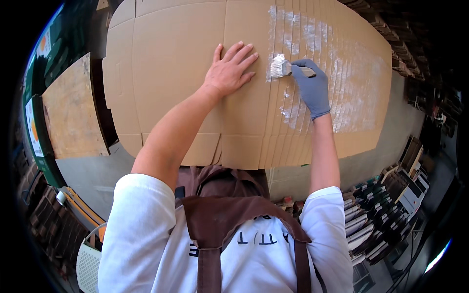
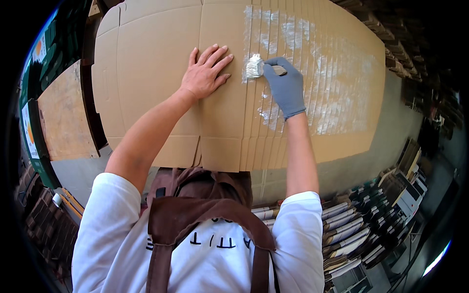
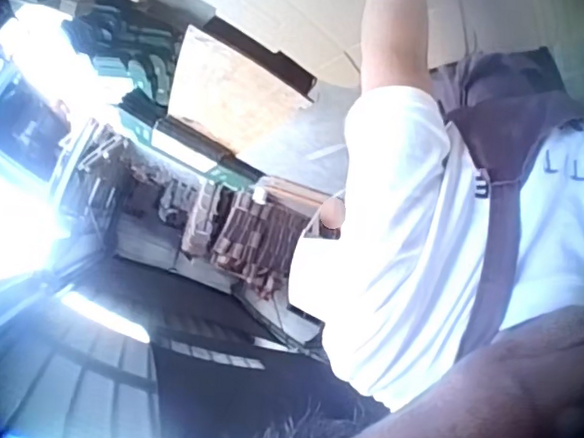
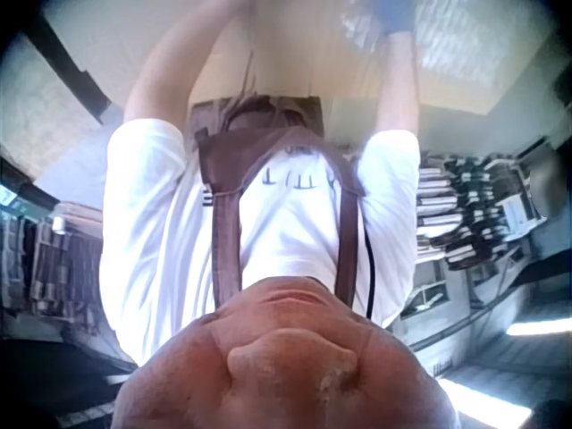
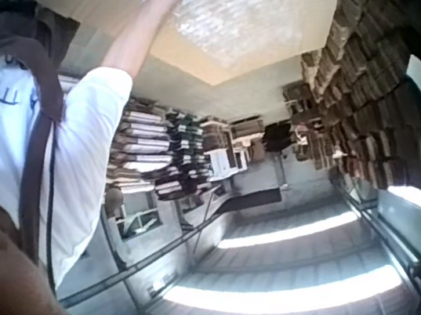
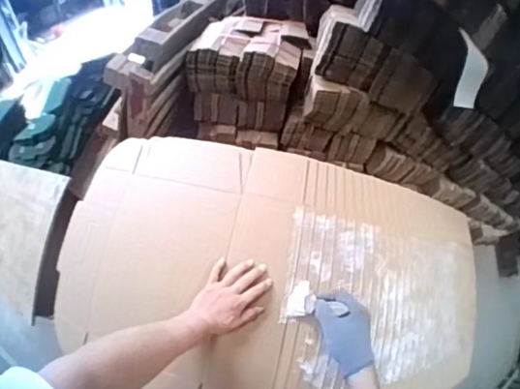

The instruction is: The person applies a white paste to a large corrugated cardboard sheet using a small brush. They repeatedly dip the brush into a container and spread the paste across the surface in sections.

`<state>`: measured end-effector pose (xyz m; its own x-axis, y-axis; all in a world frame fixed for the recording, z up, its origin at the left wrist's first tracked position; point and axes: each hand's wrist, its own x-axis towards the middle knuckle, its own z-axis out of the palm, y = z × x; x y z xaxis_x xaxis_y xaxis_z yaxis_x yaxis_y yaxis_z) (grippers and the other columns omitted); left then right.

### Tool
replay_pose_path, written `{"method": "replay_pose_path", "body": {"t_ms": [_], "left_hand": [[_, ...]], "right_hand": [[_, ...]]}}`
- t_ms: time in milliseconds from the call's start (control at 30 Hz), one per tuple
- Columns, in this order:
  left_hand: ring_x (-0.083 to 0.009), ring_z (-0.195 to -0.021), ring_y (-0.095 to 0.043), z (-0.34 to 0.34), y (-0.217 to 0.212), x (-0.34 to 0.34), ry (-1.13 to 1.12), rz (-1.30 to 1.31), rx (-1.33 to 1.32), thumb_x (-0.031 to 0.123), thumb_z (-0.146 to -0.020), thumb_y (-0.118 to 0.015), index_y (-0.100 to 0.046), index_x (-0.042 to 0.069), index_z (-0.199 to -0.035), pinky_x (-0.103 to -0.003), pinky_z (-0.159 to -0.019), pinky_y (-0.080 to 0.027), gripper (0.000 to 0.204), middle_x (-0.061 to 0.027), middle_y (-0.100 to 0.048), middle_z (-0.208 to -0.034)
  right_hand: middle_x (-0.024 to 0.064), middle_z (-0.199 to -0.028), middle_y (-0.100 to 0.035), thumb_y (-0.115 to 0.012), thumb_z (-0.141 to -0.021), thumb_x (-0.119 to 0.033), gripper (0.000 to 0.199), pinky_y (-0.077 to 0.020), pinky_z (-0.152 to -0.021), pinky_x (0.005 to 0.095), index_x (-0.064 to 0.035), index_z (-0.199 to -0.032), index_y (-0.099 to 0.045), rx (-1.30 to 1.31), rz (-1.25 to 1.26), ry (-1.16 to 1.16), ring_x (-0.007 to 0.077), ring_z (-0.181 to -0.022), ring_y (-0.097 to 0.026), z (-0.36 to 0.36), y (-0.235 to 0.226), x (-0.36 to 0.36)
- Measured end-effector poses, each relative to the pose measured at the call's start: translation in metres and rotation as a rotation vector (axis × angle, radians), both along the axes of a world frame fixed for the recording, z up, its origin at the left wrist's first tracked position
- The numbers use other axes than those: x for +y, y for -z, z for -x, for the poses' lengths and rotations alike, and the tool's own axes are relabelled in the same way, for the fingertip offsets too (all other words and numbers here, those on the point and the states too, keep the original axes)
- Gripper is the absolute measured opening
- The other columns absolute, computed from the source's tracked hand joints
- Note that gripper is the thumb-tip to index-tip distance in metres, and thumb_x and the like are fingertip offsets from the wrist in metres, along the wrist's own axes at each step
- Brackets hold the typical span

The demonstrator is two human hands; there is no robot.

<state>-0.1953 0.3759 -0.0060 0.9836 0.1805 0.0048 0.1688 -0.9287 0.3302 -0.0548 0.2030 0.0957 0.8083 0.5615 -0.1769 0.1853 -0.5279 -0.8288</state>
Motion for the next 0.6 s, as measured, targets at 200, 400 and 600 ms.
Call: {"method": "replay_pose_path", "body": {"t_ms": [200, 400, 600], "left_hand": [[-0.0193, -0.143, -0.025, 0.000, 0.000, -0.001, 0.002, -0.010, 0.002, 0.046, -0.096, -0.048, -0.040, 0.027, -0.144, -0.056, -0.115, -0.016, 0.052, 0.0031, -0.033, -0.153], [-0.0194, -0.143, -0.026, -0.001, -0.001, -0.001, -0.006, -0.005, -0.019, 0.046, -0.095, -0.049, -0.043, 0.027, -0.142, -0.057, -0.115, -0.017, 0.051, 0.0032, -0.034, -0.152], [-0.0203, -0.143, -0.025, -0.001, -0.001, -0.001, 0.004, -0.019, -0.002, 0.047, -0.094, -0.050, -0.042, 0.027, -0.143, -0.057, -0.115, -0.017, 0.053, 0.0032, -0.033, -0.153]], "right_hand": [[0.0087, -0.083, -0.067, -0.067, -0.085, -0.019, 0.015, -0.0500, -0.070, 0.0294, -0.0051, -0.091, -0.067, -0.048, 0.009, -0.043, 0.0170, -0.075, -0.063, -0.002, -0.002, 0.013], [0.0096, -0.086, -0.067, -0.068, -0.084, -0.018, 0.014, -0.0499, -0.067, 0.0305, -0.0054, -0.089, -0.067, -0.023, 0.105, -0.033, 0.0209, -0.073, -0.063, 0.015, -0.007, 0.006], [0.0106, -0.088, -0.068, -0.070, -0.083, -0.018, 0.015, -0.0516, -0.071, 0.0321, -0.0070, -0.093, -0.068, -0.111, 0.085, -0.081, 0.0196, -0.078, -0.067, 0.038, 0.000, -0.008]]}}
